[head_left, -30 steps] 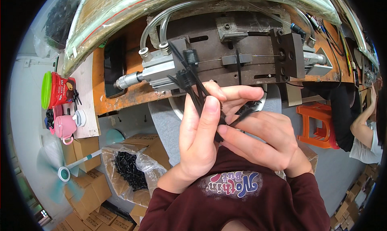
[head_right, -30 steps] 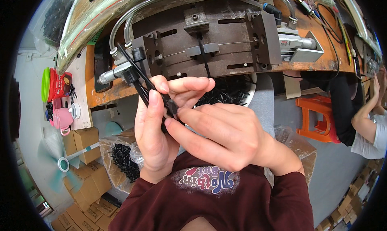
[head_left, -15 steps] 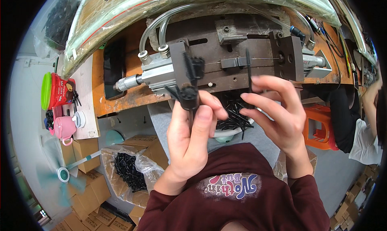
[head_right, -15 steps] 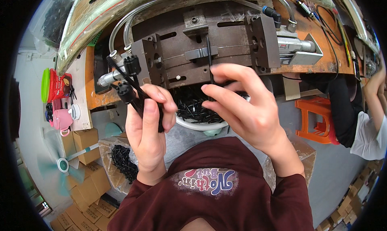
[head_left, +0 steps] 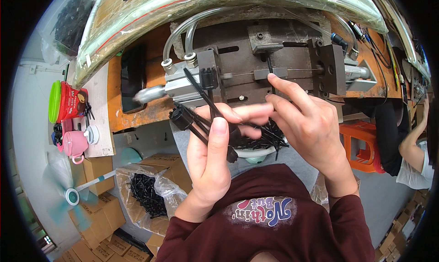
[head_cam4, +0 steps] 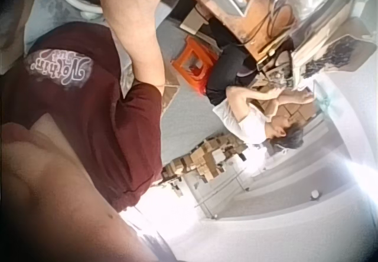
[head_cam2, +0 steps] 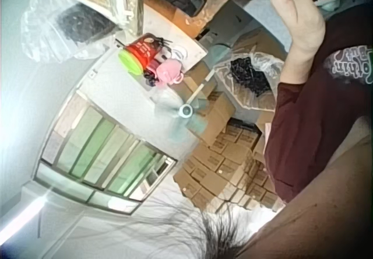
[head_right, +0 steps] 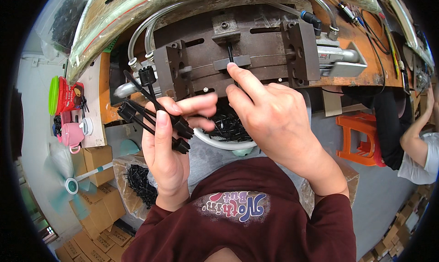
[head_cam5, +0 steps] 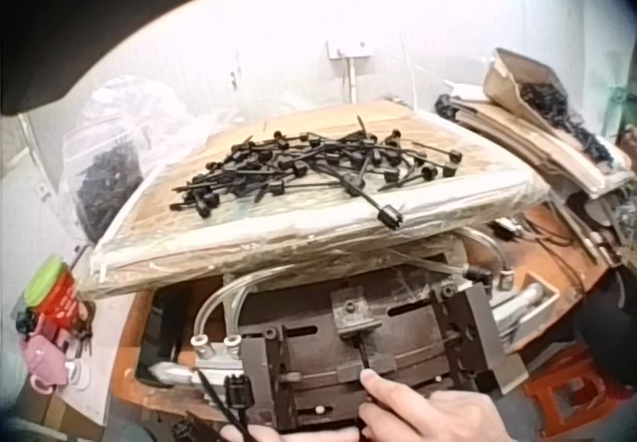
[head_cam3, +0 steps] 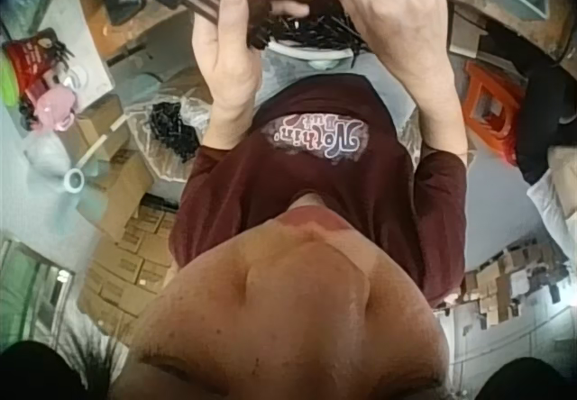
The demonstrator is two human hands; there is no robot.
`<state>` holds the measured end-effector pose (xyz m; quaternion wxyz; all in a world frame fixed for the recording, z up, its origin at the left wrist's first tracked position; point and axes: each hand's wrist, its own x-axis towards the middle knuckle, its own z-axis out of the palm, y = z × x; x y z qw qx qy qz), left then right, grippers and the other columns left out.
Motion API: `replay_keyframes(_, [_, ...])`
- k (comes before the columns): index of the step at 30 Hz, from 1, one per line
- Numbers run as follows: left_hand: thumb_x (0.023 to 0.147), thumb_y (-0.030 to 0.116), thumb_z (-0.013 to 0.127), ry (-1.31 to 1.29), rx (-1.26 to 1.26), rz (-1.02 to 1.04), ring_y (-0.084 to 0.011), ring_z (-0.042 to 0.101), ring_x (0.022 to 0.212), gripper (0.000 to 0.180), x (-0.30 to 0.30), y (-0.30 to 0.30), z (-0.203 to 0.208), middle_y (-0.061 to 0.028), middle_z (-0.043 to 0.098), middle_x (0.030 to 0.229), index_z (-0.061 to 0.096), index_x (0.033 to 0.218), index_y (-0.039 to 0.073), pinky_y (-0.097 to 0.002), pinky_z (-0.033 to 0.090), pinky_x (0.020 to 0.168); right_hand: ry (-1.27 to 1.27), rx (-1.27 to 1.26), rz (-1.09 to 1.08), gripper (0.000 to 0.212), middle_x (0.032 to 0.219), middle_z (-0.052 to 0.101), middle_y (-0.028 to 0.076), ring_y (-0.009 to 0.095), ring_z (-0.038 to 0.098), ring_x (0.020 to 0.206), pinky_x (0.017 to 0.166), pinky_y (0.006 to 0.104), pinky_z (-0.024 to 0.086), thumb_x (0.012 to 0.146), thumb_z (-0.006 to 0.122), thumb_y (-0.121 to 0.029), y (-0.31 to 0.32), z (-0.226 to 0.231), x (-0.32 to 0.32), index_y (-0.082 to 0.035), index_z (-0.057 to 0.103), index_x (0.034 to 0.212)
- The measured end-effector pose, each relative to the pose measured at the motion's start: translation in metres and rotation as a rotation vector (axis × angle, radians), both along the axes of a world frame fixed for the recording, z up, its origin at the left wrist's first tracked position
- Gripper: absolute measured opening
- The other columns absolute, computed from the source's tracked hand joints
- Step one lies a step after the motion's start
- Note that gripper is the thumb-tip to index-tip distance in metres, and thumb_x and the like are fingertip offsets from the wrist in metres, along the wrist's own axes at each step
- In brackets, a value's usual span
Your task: Manually assemble and compress black electronic connector components using a pneumatic jig.
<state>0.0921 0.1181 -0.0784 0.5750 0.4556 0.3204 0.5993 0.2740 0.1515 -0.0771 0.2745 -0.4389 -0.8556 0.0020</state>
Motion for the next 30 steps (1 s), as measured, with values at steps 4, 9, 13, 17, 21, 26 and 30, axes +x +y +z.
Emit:
replay_keyframes(4, [0.107, 0.016, 0.034, 0.022, 0.018, -0.039, -0.0312, 0.056, 0.124, 0.02, -0.002, 0.004, 0.0, -0.0321, 0.056, 0.131, 0.046, 0.112, 0.001, -0.0388, 0.043, 0.103, 0.267, 0.087, 0.155, 0.027, 0.099, 0.067, 0.008, 0.016, 0.062, 0.063, 0.053, 0.0279, 0.048, 0.07, 0.075, -0.011, -0.007, 0.008, 0.002, -0.003, 0.069, 0.095])
replay_keyframes(9, [0.104, 0.018, 0.037, -0.041, -0.133, -0.141, -0.0353, 0.06, 0.117, 0.02, 0.01, -0.003, 0.003, -0.039, 0.054, 0.127, 0.047, 0.108, 0.001, -0.0422, 0.045, 0.104, 0.308, 0.116, 0.325, 0.033, 0.094, 0.067, 0.008, 0.013, 0.061, 0.062, 0.05, 0.024, 0.046, 0.065, 0.068, -0.009, -0.022, 0.01, -0.008, -0.001, 0.071, 0.097])
replay_keyframes(13, [0.107, 0.015, 0.034, 0.005, -0.145, -0.308, -0.0315, 0.053, 0.127, 0.022, 0.004, -0.003, -0.001, -0.0266, 0.058, 0.126, 0.045, 0.118, -0.002, -0.0419, 0.039, 0.109, 0.376, 0.089, 0.298, 0.029, 0.091, 0.065, 0.008, 0.017, 0.063, 0.065, 0.054, 0.0273, 0.051, 0.065, 0.069, -0.007, -0.02, 0.004, -0.004, 0.0, 0.071, 0.093])
replay_keyframes(17, [0.108, 0.017, 0.034, 0.057, -0.152, -0.288, -0.0294, 0.056, 0.123, 0.025, 0.008, -0.007, -0.002, -0.0243, 0.059, 0.124, 0.045, 0.119, -0.002, -0.039, 0.042, 0.105, 0.312, 0.036, 0.335, 0.031, 0.09, 0.062, 0.008, 0.02, 0.064, 0.07, 0.058, 0.0302, 0.053, 0.065, 0.07, -0.003, -0.021, 0.004, 0.002, 0.002, 0.069, 0.096])
replay_keyframes(21, [0.107, 0.017, 0.035, 0.227, -0.075, -0.16, -0.0239, 0.06, 0.116, 0.024, 0.01, -0.006, -0.008, -0.0207, 0.062, 0.123, 0.048, 0.118, -0.001, -0.0341, 0.049, 0.094, 0.405, 0.017, 0.216, 0.036, 0.092, 0.061, 0.011, 0.023, 0.064, 0.071, 0.059, 0.0306, 0.053, 0.062, 0.071, 0.007, -0.024, 0.001, -0.001, 0.002, 0.068, 0.098])
replay_keyframes(26, [0.107, 0.018, 0.039, 0.263, -0.069, -0.02, -0.0052, 0.048, 0.065, 0.021, 0.0, -0.006, -0.011, -0.0067, 0.063, 0.09, 0.052, 0.111, 0.002, -0.02, 0.041, 0.057, 0.472, -0.193, 0.05, 0.032, 0.116, 0.056, 0.015, 0.025, 0.062, 0.099, 0.081, 0.0343, 0.054, 0.069, 0.068, 0.009, -0.017, 0.001, 0.008, 0.001, 0.068, 0.1])
replay_keyframes(30, [0.107, 0.022, 0.041, 0.17, -0.119, -0.022, -0.006, 0.038, 0.055, 0.019, 0.004, -0.006, -0.006, -0.0003, 0.044, 0.069, 0.047, 0.106, 0.004, -0.0207, 0.031, 0.049, 0.34, -0.265, 0.072, 0.029, 0.133, 0.056, 0.021, 0.03, 0.065, 0.105, 0.084, 0.0359, 0.054, 0.075, 0.067, 0.009, -0.014, -0.008, 0.007, 0.003, 0.064, 0.102])
